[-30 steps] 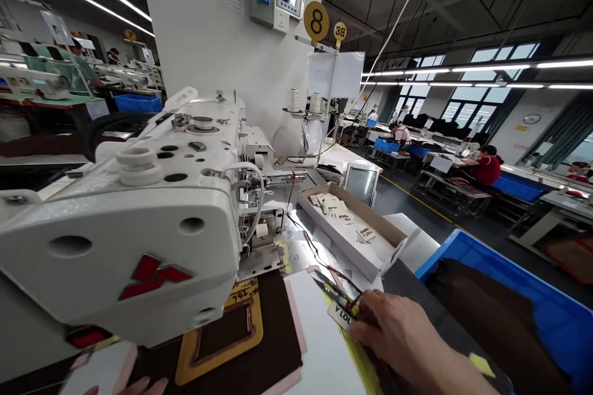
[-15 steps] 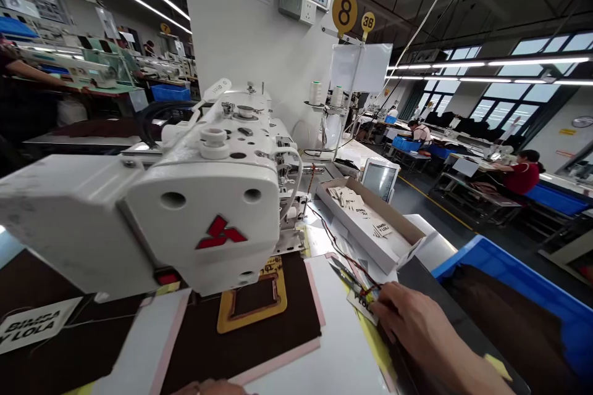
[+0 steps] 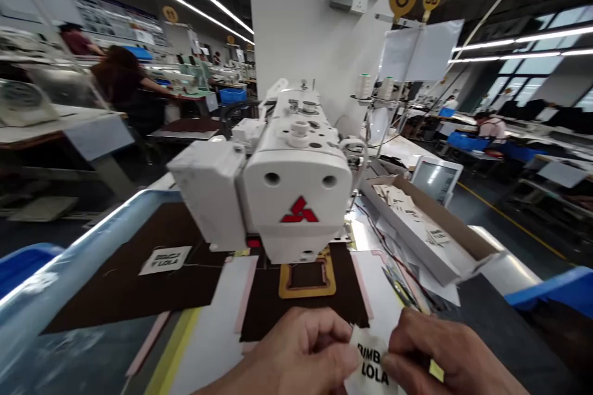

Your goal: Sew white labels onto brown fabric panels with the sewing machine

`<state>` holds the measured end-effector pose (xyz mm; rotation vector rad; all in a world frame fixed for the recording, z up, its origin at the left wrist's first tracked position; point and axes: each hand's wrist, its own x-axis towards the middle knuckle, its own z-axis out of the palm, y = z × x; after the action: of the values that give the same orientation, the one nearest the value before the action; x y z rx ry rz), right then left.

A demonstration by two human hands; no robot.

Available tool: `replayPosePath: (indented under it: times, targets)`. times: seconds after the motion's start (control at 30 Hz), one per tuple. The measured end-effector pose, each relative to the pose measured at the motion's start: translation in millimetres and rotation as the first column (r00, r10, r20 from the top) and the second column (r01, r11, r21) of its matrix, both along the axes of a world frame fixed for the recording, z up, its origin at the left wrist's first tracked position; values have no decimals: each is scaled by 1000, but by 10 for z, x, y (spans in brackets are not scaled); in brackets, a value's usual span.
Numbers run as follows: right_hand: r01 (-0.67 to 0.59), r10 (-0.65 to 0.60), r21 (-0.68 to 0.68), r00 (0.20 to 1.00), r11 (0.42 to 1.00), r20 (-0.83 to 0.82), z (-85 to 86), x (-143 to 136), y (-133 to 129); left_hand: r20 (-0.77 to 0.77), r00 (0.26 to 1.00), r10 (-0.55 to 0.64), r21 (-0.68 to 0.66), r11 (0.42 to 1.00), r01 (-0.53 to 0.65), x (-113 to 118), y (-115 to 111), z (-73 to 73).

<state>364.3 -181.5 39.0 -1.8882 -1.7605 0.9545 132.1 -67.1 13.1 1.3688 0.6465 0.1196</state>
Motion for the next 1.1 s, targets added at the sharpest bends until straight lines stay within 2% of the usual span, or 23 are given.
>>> replayPosePath:
  times: [0.07,0.1,0.17,0.23,0.3,0.4,0.6,0.67,0.8,0.83,0.87,0.93,1.0,1.03,1.1]
  targets:
    - [33,-44,-58,980,998,-193,-150,-119,173,37,996,85,-98,992,-81,-10,31,-51]
    - [41,-76,-113,945,993,-319,-224,-168,250,38,990,135,-113,985,-130,-33,49,-93]
    - [12,-137,-229,832,973,-538,-354,-245,385,16,979,203,-100,975,-201,-97,89,-179]
    - [-36,-165,-287,746,957,-645,-441,-300,500,-9,975,224,-90,970,-224,-157,132,-237]
    - [-34,-174,-286,724,958,-667,-469,-340,591,-18,970,244,-93,965,-245,-201,170,-251]
    - [-45,-154,-276,738,960,-657,-421,-388,665,-45,961,274,-79,958,-277,-232,200,-206]
    - [-60,-149,-305,774,950,-615,-315,-462,635,-73,960,269,15,963,-268,-312,205,-98]
    - [-62,-154,-314,772,947,-616,-319,-459,606,-57,944,326,91,943,-320,-411,235,-99]
    - [-94,-125,-294,752,951,-647,-372,-392,571,-65,885,462,339,844,-416,-700,324,-57]
    - [-96,-113,-279,753,956,-649,-390,-368,572,-115,883,456,349,851,-394,-769,336,-24]
    - [-98,-103,-266,755,959,-648,-405,-346,578,-185,894,407,324,885,-335,-828,340,17]
    - [-98,-92,-254,762,962,-641,-421,-308,608,-319,929,188,205,971,-126,-905,325,117]
    - [-96,-89,-251,766,963,-636,-407,-285,658,-386,923,10,159,986,55,-917,294,213]
    - [-93,-90,-250,769,964,-632,-389,-282,687,-401,916,-9,178,980,87,-897,278,250]
    - [-99,-84,-249,772,963,-630,-344,-293,743,-383,923,45,197,980,33,-813,253,288]
